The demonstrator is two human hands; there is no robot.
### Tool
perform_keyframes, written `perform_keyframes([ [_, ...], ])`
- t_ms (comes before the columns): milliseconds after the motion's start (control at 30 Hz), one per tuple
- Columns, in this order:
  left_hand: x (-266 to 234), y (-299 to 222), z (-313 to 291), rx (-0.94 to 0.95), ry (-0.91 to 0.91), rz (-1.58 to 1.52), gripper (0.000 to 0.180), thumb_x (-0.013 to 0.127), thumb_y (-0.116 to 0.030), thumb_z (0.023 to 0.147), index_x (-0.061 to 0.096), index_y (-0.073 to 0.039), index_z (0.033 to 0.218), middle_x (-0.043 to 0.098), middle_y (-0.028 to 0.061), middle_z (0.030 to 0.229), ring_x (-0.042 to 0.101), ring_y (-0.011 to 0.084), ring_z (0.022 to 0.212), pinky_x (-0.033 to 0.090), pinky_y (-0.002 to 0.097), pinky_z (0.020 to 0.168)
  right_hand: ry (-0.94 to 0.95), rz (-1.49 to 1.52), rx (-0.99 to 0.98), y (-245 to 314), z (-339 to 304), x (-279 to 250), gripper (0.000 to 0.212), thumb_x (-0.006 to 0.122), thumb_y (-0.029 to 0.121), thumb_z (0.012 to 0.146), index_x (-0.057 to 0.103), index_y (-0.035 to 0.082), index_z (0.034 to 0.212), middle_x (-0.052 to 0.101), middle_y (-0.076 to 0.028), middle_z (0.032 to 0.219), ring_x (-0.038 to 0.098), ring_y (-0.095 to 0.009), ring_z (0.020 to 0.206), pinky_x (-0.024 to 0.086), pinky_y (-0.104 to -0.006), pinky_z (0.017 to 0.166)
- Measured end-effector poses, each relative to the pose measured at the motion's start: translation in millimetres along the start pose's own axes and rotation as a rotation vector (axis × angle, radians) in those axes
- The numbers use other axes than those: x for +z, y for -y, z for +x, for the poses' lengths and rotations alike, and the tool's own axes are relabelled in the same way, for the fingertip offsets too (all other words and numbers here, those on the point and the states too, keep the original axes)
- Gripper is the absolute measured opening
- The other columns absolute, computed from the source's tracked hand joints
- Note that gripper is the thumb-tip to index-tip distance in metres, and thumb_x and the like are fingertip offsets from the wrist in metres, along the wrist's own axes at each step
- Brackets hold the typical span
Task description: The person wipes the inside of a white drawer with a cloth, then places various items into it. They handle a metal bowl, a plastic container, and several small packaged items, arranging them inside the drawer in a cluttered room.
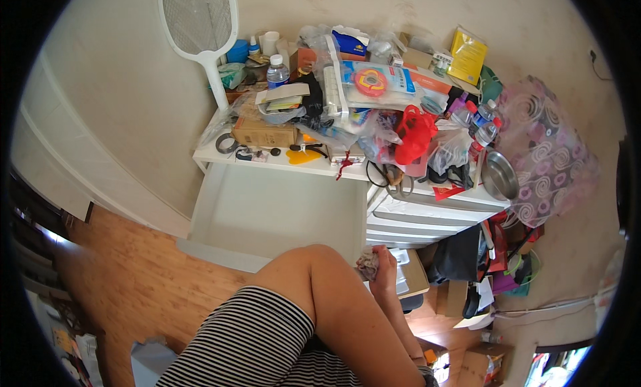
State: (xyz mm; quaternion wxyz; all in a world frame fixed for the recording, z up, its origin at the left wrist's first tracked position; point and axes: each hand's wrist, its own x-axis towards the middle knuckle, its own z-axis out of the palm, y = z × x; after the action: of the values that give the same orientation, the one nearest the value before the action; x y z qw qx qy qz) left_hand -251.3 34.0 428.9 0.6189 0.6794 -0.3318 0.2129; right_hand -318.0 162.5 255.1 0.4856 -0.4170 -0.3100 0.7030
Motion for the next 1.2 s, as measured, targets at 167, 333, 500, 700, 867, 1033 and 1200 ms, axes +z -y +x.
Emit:
perform_keyframes([
  [167, 2, 3, 0, 0.011, 0.004, 0.002, 0.023, 0.064, -0.003, 0.071, 0.058, -0.004, 0.093, 0.057, 0.0103, 0.098, 0.051, 0.0275, 0.099, 0.039, 0.0393, 0.087, 0.025, 0.019, -0.009, 0, -1, 0, 0.033, 0.045, 0.031, 0.096, 0.056, 0.001, 0.089, 0.060, -0.008, 0.080, 0.060, -0.015, 0.068, 0.053, -0.0293, 0.061],
  [333, 3, 3, -3, 0.017, 0.012, -0.005, 0.023, 0.064, -0.003, 0.071, 0.058, -0.004, 0.093, 0.057, 0.0103, 0.097, 0.051, 0.0276, 0.099, 0.039, 0.0395, 0.087, 0.004, 0.034, 0.014, 0, 0, 1, 0.035, 0.046, 0.033, 0.096, 0.057, 0.001, 0.089, 0.060, -0.008, 0.079, 0.060, -0.015, 0.067, 0.053, -0.0292, 0.061],
  [500, 3, 1, -8, 0.041, 0.009, -0.014, 0.023, 0.064, -0.003, 0.070, 0.058, -0.004, 0.093, 0.057, 0.0104, 0.097, 0.051, 0.0277, 0.098, 0.039, 0.0397, 0.086, 0.020, 0.037, 0.017, -1, 0, -2, 0.035, 0.045, 0.033, 0.097, 0.057, 0.001, 0.091, 0.061, -0.007, 0.079, 0.060, -0.014, 0.068, 0.052, -0.0283, 0.062],
  [700, 3, 5, -8, 0.045, 0.005, -0.006, 0.023, 0.064, -0.003, 0.070, 0.058, -0.004, 0.093, 0.057, 0.0105, 0.096, 0.051, 0.0278, 0.097, 0.040, 0.0400, 0.086, 0.025, 0.043, 0.020, -1, 0, -2, 0.035, 0.043, 0.033, 0.097, 0.057, 0.001, 0.091, 0.061, -0.007, 0.079, 0.060, -0.014, 0.068, 0.052, -0.0283, 0.062],
  [867, 1, 7, -6, 0.046, 0.000, 0.000, 0.023, 0.064, -0.003, 0.070, 0.058, -0.004, 0.093, 0.057, 0.0106, 0.095, 0.051, 0.0279, 0.096, 0.040, 0.0402, 0.085, 0.022, 0.035, -0.005, -5, 2, -5, 0.035, 0.045, 0.034, 0.096, 0.054, 0.001, 0.090, 0.060, -0.011, 0.078, 0.061, -0.020, 0.064, 0.052, -0.0319, 0.058],
  [1033, -5, 8, -7, 0.057, 0.001, 0.020, 0.024, 0.064, -0.003, 0.070, 0.058, -0.004, 0.092, 0.057, 0.0107, 0.095, 0.052, 0.0280, 0.096, 0.040, 0.0404, 0.085, 0.038, 0.049, 0.006, -1, 2, -7, 0.035, 0.043, 0.032, 0.097, 0.057, 0.001, 0.091, 0.060, -0.007, 0.079, 0.060, -0.014, 0.068, 0.052, -0.0288, 0.062],
  [1200, -27, 3, -24, 0.068, -0.069, 0.178, 0.024, 0.064, -0.003, 0.069, 0.058, -0.004, 0.092, 0.057, 0.0108, 0.094, 0.052, 0.0281, 0.095, 0.040, 0.0406, 0.084, 0.058, 0.138, 0.066, 7, 2, -3, 0.031, 0.045, 0.030, 0.096, 0.056, 0.002, 0.090, 0.061, -0.008, 0.079, 0.061, -0.017, 0.066, 0.052, -0.0297, 0.062],
])
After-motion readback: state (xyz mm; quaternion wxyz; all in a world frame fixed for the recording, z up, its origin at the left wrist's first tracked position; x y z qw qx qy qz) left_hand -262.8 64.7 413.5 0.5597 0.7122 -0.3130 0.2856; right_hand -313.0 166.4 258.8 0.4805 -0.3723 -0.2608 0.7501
